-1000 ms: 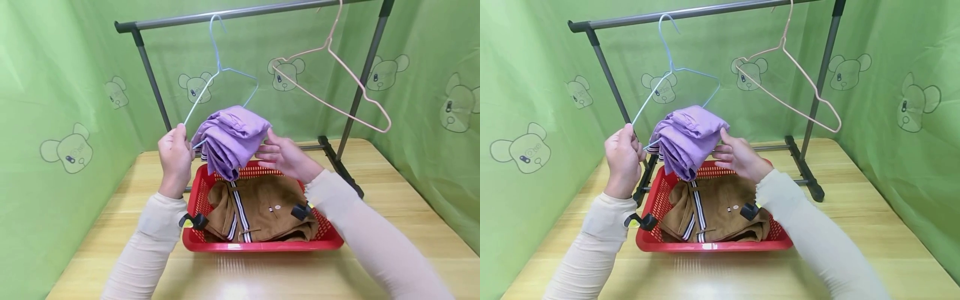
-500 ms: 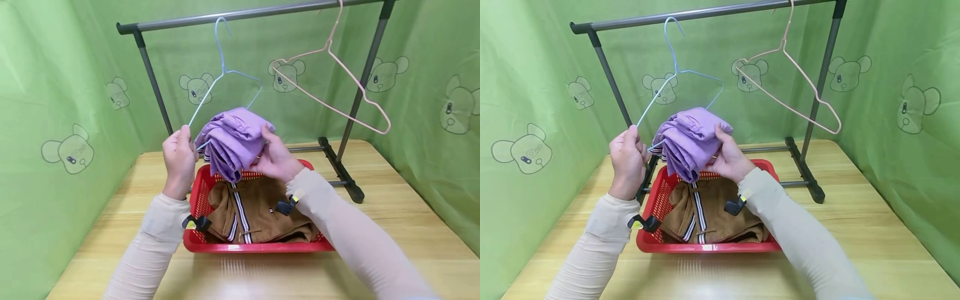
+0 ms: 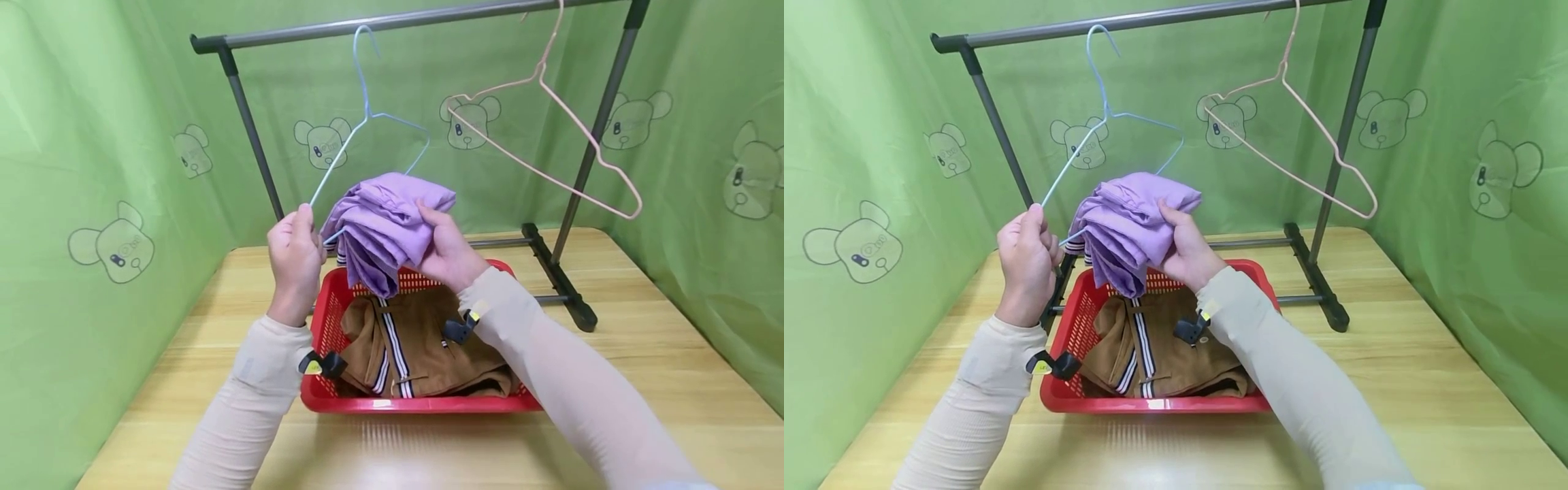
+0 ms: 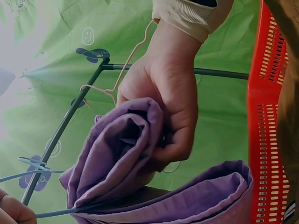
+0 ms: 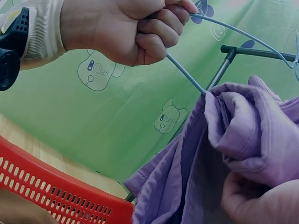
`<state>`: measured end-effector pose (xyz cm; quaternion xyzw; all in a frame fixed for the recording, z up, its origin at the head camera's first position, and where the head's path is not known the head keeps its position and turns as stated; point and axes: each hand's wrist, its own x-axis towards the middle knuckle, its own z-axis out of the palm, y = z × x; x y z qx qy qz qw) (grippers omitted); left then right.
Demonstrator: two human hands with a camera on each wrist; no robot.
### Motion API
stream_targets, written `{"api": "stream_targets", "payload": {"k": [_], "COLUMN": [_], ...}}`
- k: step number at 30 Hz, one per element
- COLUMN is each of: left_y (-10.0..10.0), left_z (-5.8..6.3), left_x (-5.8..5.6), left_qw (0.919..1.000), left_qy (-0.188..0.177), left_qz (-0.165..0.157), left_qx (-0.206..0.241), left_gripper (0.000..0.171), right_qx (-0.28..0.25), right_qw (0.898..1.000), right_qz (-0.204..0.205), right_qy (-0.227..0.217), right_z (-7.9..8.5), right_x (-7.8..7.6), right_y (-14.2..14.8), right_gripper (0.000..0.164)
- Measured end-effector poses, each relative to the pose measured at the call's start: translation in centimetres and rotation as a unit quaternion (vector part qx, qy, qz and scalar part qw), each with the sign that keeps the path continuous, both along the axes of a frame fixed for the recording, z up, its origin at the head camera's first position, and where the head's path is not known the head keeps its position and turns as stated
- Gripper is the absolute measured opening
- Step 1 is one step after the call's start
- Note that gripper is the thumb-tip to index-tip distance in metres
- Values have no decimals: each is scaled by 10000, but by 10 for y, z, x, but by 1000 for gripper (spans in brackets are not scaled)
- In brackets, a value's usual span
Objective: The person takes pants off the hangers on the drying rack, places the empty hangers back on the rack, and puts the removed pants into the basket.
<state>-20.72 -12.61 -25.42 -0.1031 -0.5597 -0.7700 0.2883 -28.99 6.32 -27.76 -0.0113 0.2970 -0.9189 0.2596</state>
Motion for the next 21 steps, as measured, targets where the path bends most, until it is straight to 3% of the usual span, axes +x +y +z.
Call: {"api": "stream_targets", "payload": {"k": [11,16,21], "left_y": [0,0,0], "left_z": [-1,-3,-4], "left_x": [0,0,-1], "left_qw": [9995,9972,9938], "left_qy": [-218,-471,-502], "left_qz": [171,410,673], "left_qx": [-152,-424,-723], "left_gripper": [44,44,46], "right_qx": [-421,-410,-477], "right_qw": [9981,9978,9974], "right_qz": [-282,-373,-469], "right_qy": [364,351,278], "right_z": [4,8,12], "right_x": [-3,-3,-1], "right_y": [1,2,2], "right_gripper": [31,31,31]}}
